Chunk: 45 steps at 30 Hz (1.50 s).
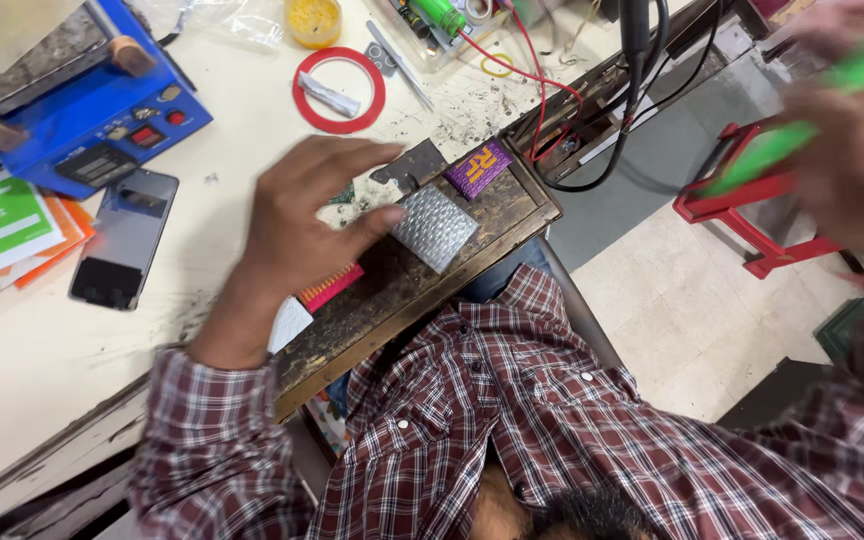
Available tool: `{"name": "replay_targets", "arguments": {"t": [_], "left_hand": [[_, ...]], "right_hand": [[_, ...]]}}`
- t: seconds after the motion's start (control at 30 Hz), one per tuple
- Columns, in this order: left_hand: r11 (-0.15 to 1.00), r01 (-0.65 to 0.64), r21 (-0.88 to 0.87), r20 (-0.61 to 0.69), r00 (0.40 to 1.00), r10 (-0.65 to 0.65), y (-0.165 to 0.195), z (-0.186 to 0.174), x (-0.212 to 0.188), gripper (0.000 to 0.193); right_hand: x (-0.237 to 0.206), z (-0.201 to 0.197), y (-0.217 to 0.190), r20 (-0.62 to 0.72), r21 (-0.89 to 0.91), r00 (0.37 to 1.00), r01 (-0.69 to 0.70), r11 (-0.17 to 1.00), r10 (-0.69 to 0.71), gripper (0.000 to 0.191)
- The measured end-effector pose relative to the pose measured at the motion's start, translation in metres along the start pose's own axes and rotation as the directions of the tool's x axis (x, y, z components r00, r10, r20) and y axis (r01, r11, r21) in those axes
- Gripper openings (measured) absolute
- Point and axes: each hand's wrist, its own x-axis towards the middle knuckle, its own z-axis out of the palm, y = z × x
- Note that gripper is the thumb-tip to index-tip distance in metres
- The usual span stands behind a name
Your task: The person works on a green circuit board at a repair bench, holding it steady while probing and adjusting its components with tweezers. They then pick up a green-handled soldering iron and solder the board, holding it up with one hand while applying the iron with the other.
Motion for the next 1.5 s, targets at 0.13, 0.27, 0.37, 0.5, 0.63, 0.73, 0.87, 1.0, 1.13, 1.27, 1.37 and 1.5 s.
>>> {"name": "replay_targets", "arguments": {"t": [0.13, 0.27, 0.37, 0.5, 0.63, 0.73, 0.87, 1.0, 1.13, 1.27, 1.37, 1.5], "left_hand": [[0.852, 0.098, -0.515, 0.057, 0.995, -0.08, 0.034, 0.032, 0.004, 0.072], [0.507, 0.347, -0.789, 0.142, 0.906, -0.398, 0.055, 0.04, -0.026, 0.093], [0.461, 0.273, -0.844, 0.017, 0.873, -0.488, 0.061, 0.037, -0.055, 0.094], [0.481, 0.182, -0.857, -0.133, 0.825, -0.549, 0.059, 0.04, -0.085, 0.087], [0.461, 0.122, -0.879, -0.245, 0.714, -0.656, 0.051, 0.055, -0.099, 0.065], [0.454, -0.038, -0.89, -0.362, 0.665, -0.653, 0.048, 0.062, -0.11, 0.049], [0.504, -0.155, -0.85, -0.492, 0.578, -0.651, 0.05, 0.054, -0.131, 0.03], [0.544, -0.201, -0.815, -0.557, 0.533, -0.637, 0.046, 0.05, -0.139, 0.029], [0.649, -0.189, -0.737, -0.651, 0.458, -0.606, 0.044, 0.05, -0.138, 0.031], [0.733, -0.157, -0.661, -0.727, 0.375, -0.576, 0.042, 0.043, -0.139, 0.034], [0.76, -0.156, -0.631, -0.76, 0.323, -0.565, 0.041, 0.039, -0.14, 0.035], [0.766, -0.165, -0.621, -0.774, 0.278, -0.568, 0.04, 0.036, -0.141, 0.038]], "right_hand": [[0.067, 0.036, -0.047, 0.173, 0.03, 0.905, 0.39, 0.92, -0.389, 0.033], [0.102, 0.082, -0.092, 0.117, 0.189, 0.858, 0.475, 0.86, -0.5, 0.024], [0.109, 0.113, -0.111, 0.006, 0.295, 0.891, 0.431, 0.853, -0.453, 0.032], [0.109, 0.152, -0.129, -0.147, 0.522, 0.932, 0.358, 0.774, -0.331, 0.039], [0.106, 0.18, -0.143, -0.218, 0.646, 0.947, 0.321, 0.693, -0.236, 0.038], [0.097, 0.188, -0.13, -0.26, 0.671, 0.941, 0.338, 0.66, -0.218, 0.033], [0.082, 0.196, -0.074, -0.023, 0.483, 0.985, 0.159, 0.861, -0.168, 0.041], [0.074, 0.223, -0.039, 0.096, 0.291, 0.987, 0.097, 0.952, -0.13, 0.053], [0.071, 0.247, -0.022, -0.003, 0.237, 0.998, 0.067, 0.969, -0.068, 0.029], [0.07, 0.26, -0.01, -0.177, 0.192, 0.984, 0.018, 0.981, 0.016, 0.02], [0.071, 0.264, -0.006, -0.268, 0.154, 0.963, 0.005, 0.988, 0.037, 0.022], [0.075, 0.263, -0.002, -0.315, 0.111, 0.949, 0.026, 0.994, 0.01, 0.023]]}}
